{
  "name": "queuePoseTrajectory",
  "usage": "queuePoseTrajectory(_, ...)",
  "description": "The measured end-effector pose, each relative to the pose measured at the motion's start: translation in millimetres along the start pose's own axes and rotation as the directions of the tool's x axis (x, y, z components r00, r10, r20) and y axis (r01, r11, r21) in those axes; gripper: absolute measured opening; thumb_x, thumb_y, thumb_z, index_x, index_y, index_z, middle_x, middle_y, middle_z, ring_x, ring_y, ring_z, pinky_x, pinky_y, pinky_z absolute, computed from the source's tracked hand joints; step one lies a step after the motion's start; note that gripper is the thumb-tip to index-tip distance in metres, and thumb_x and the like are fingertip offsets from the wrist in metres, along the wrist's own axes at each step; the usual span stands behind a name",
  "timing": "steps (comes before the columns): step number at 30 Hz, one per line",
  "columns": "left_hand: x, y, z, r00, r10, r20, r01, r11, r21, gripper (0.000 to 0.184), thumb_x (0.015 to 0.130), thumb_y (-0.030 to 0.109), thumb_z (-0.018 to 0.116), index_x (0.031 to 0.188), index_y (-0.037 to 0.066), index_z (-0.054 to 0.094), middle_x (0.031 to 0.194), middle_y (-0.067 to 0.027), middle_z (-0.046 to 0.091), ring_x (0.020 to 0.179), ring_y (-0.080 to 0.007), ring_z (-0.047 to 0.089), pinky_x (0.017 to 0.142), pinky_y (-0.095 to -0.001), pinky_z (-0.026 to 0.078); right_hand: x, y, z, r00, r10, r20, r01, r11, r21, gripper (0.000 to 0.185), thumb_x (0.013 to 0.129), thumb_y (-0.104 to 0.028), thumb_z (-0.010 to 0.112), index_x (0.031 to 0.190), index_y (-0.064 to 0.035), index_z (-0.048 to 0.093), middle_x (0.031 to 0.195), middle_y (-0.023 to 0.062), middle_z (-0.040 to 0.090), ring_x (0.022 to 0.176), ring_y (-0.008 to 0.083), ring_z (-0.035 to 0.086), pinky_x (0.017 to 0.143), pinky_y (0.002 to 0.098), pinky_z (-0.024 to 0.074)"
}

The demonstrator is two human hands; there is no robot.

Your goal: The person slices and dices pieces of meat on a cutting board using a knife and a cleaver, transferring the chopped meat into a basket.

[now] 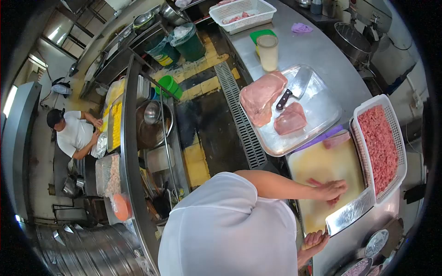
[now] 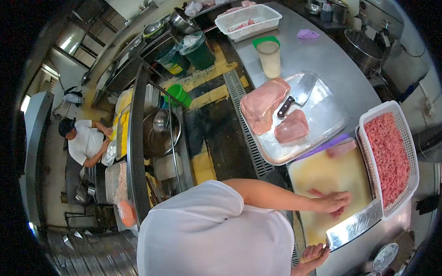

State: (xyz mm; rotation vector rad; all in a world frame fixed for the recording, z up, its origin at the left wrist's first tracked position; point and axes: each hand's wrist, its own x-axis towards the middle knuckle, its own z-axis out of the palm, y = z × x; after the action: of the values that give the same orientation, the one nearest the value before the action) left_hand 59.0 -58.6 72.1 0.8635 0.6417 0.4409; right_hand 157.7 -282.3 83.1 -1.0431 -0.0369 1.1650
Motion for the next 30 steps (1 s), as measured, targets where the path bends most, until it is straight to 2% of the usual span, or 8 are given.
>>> queuePoseTrajectory(2, 40.3, -40.8, 7.2, 0.95, -0.227, 0.214, 0.303, 0.835, -0.459, 0.022, 0.107, 0.026, 0.055, 0.117, 0.006, 0.058, 0.101, -0.0062, 0.068, 0.086, -0.0209, 0.069, 0.079, -0.0432, 0.058, 18.1, 16.5, -13.5, 0.999, 0.037, 0.034, -0.036, 0.999, -0.019, 0.048, 0.114, -0.04, 0.043, 0.135, 0.0017, 0.056, 0.062, -0.0039, 0.037, 0.043, 0.0055, 0.031, 0.037, 0.0225, 0.0278)
queuePoseTrajectory(5, 121.8, -146.0, -37.5, 0.886, 0.211, 0.413, 0.172, 0.678, -0.715, 0.03, 0.106, 0.034, 0.057, 0.115, 0.006, 0.058, 0.102, -0.0082, 0.069, 0.09, -0.021, 0.069, 0.078, -0.0425, 0.059, 14.3, 20.4, -16.2, 0.994, 0.101, -0.044, -0.1, 0.995, 0.006, 0.045, 0.114, -0.038, 0.046, 0.139, -0.0016, 0.056, 0.064, -0.0036, 0.038, 0.045, 0.0069, 0.032, 0.037, 0.0235, 0.0271)
queuePoseTrajectory(8, 48.3, -36.0, -74.4, 0.924, 0.257, 0.285, -0.176, 0.944, -0.28, 0.026, 0.104, 0.03, 0.06, 0.118, 0.008, 0.061, 0.102, -0.0077, 0.068, 0.092, -0.0188, 0.068, 0.081, -0.0376, 0.058, 1.9, 23.3, -13.3, 0.969, -0.023, -0.247, -0.056, 0.951, -0.306, 0.028, 0.108, -0.035, 0.06, 0.117, -0.0083, 0.06, 0.066, -0.003, 0.049, 0.049, 0.0083, 0.046, 0.041, 0.0236, 0.0367)
queuePoseTrajectory(11, 46.8, -13.4, -101.3, 0.985, 0.16, -0.07, -0.133, 0.946, 0.296, 0.029, 0.107, 0.031, 0.057, 0.125, 0.009, 0.064, 0.107, -0.0053, 0.07, 0.097, -0.0149, 0.068, 0.085, -0.0329, 0.056, -2.4, 11.4, -8.9, 0.974, 0.0, -0.225, -0.081, 0.933, -0.35, 0.021, 0.106, -0.03, 0.064, 0.099, -0.0106, 0.058, 0.065, -0.0028, 0.051, 0.051, 0.0085, 0.051, 0.042, 0.0243, 0.0406)
queuePoseTrajectory(17, -0.3, -0.1, -21.5, 0.881, -0.208, 0.425, 0.432, 0.719, -0.544, 0.063, 0.108, 0.054, 0.049, 0.143, 0.002, 0.053, 0.134, -0.017, 0.065, 0.124, -0.0285, 0.062, 0.107, -0.0461, 0.05, 0.1, 28.0, 5.0, 0.966, 0.131, 0.222, -0.188, 0.947, 0.26, 0.055, 0.112, -0.051, 0.042, 0.124, -0.0025, 0.066, 0.06, -0.0002, 0.044, 0.045, 0.0136, 0.044, 0.047, 0.0307, 0.0396)
queuePoseTrajectory(23, 37.7, 18.9, -49.7, 0.904, -0.176, 0.39, 0.332, 0.864, -0.379, 0.056, 0.111, 0.047, 0.046, 0.134, -0.001, 0.062, 0.125, -0.0207, 0.07, 0.117, -0.0314, 0.066, 0.104, -0.0479, 0.052, -4.1, 30.2, -4.8, 0.996, 0.04, 0.085, -0.047, 0.996, 0.081, 0.043, 0.112, -0.044, 0.049, 0.115, -0.0022, 0.062, 0.062, 0.0033, 0.047, 0.046, 0.0144, 0.044, 0.044, 0.0298, 0.0384)
queuePoseTrajectory(26, 44.6, 24.3, -54.4, 0.998, 0.018, 0.064, -0.041, 0.92, 0.391, 0.053, 0.113, 0.043, 0.043, 0.133, -0.002, 0.062, 0.122, -0.0214, 0.071, 0.11, -0.031, 0.069, 0.1, -0.0476, 0.055, -14.3, 29.7, -13.0, 0.999, 0.034, 0.021, -0.036, 0.994, 0.106, 0.04, 0.111, -0.041, 0.052, 0.117, -0.002, 0.06, 0.062, 0.0035, 0.047, 0.046, 0.0141, 0.044, 0.043, 0.0297, 0.0379)
queuePoseTrajectory(30, 38.3, 3.2, -37.9, 0.928, -0.285, 0.241, 0.298, 0.954, -0.021, 0.063, 0.111, 0.05, 0.041, 0.148, -0.001, 0.05, 0.139, -0.0202, 0.063, 0.122, -0.0295, 0.064, 0.11, -0.0464, 0.049, -17.8, 38.2, 1.4, 0.987, 0.146, -0.068, -0.122, 0.953, 0.277, 0.043, 0.109, -0.048, 0.052, 0.112, -0.0067, 0.064, 0.059, -0.0002, 0.047, 0.044, 0.0127, 0.044, 0.041, 0.0292, 0.0353)
